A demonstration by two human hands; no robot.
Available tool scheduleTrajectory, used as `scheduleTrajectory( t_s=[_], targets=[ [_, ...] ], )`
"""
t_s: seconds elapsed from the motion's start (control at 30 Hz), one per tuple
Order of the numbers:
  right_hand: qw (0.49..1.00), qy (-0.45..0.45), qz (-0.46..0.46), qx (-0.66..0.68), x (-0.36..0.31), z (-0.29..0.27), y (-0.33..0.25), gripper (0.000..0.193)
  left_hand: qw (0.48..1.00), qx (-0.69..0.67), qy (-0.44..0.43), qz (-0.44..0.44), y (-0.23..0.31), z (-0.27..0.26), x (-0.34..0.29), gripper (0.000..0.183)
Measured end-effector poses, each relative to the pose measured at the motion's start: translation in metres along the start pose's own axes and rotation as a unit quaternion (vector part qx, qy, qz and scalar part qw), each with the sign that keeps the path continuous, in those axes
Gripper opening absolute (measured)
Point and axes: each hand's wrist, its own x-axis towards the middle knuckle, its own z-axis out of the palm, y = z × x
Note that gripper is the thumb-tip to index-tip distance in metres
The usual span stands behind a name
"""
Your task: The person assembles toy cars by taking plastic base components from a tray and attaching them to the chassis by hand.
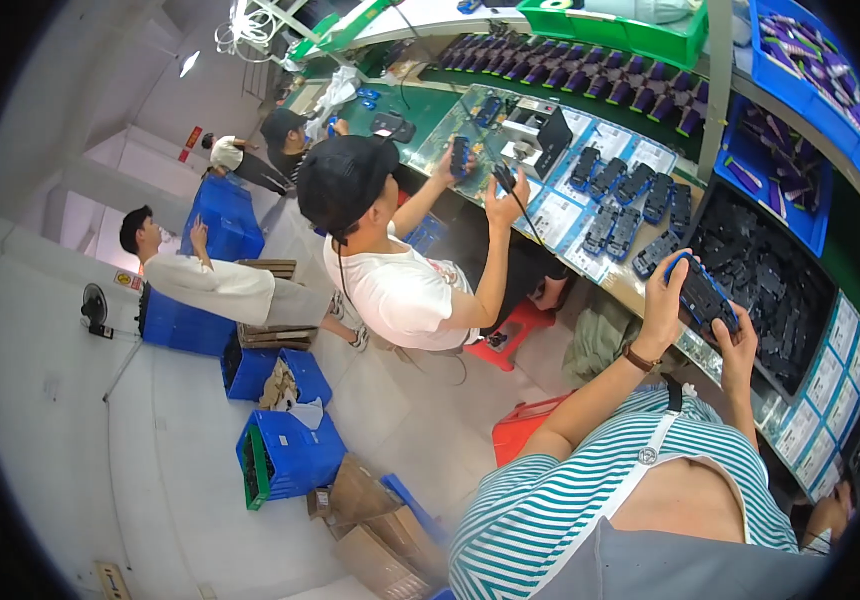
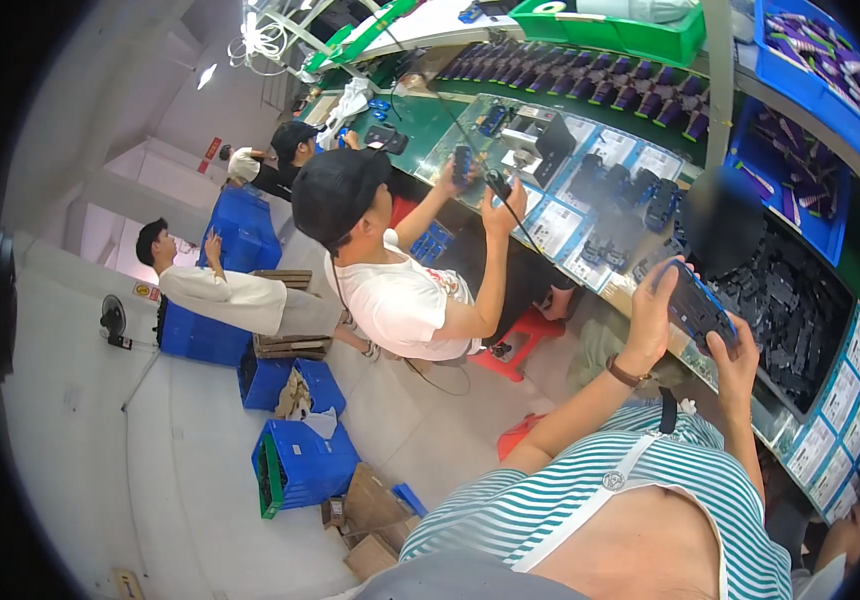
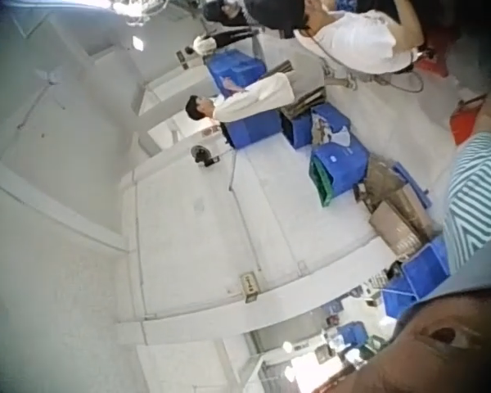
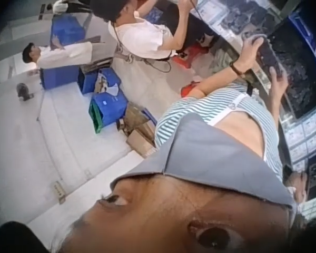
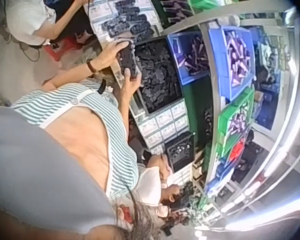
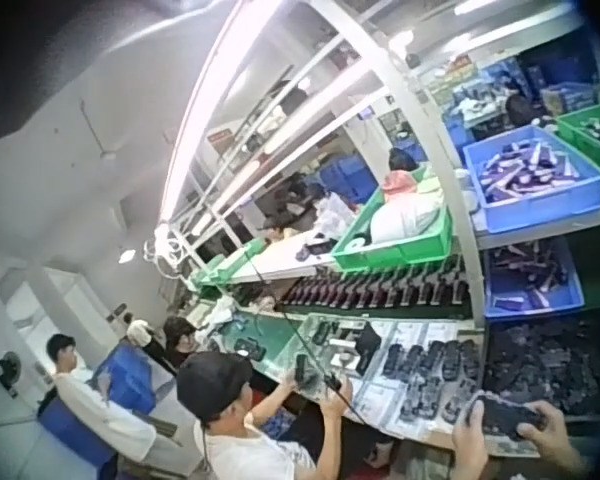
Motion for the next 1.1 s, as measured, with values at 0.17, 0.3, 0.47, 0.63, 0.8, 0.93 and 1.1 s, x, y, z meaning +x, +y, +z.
scheduleTrajectory(
  t_s=[0.17, 0.3, 0.47, 0.63, 0.8, 0.93, 1.1],
  targets=[
    [1.0, -0.006, 0.015, 0.005, 0.013, 0.006, 0.004, 0.038, 1.0, -0.007, 0.012, 0.024, 0.013, 0.003, 0.006, 0.032],
    [0.999, -0.015, 0.043, 0.02, 0.018, 0.012, -0.003, 0.037, 0.996, 0.04, 0.046, 0.063, 0.0, -0.008, 0.012, 0.031],
    [0.999, 0.001, 0.036, 0.009, 0.02, 0.007, 0.007, 0.035, 0.989, 0.105, 0.05, 0.094, 0.002, -0.01, 0.017, 0.029],
    [0.998, 0.024, 0.047, 0.024, 0.024, 0.019, 0.009, 0.036, 1.0, 0.013, 0.015, 0.017, -0.004, -0.012, 0.005, 0.055],
    [0.999, 0.023, 0.043, 0.021, 0.029, 0.021, 0.01, 0.036, 0.998, 0.065, 0.003, 0.019, -0.016, -0.011, -0.01, 0.035],
    [0.998, 0.052, 0.012, 0.034, 0.024, 0.02, 0.022, 0.039, 0.992, 0.12, 0.001, 0.036, -0.023, -0.011, -0.008, 0.029],
    [0.992, 0.116, 0.041, 0.009, 0.033, 0.038, 0.014, 0.033, 0.989, 0.145, -0.025, -0.011, -0.008, -0.005, -0.001, 0.034]
  ],
)
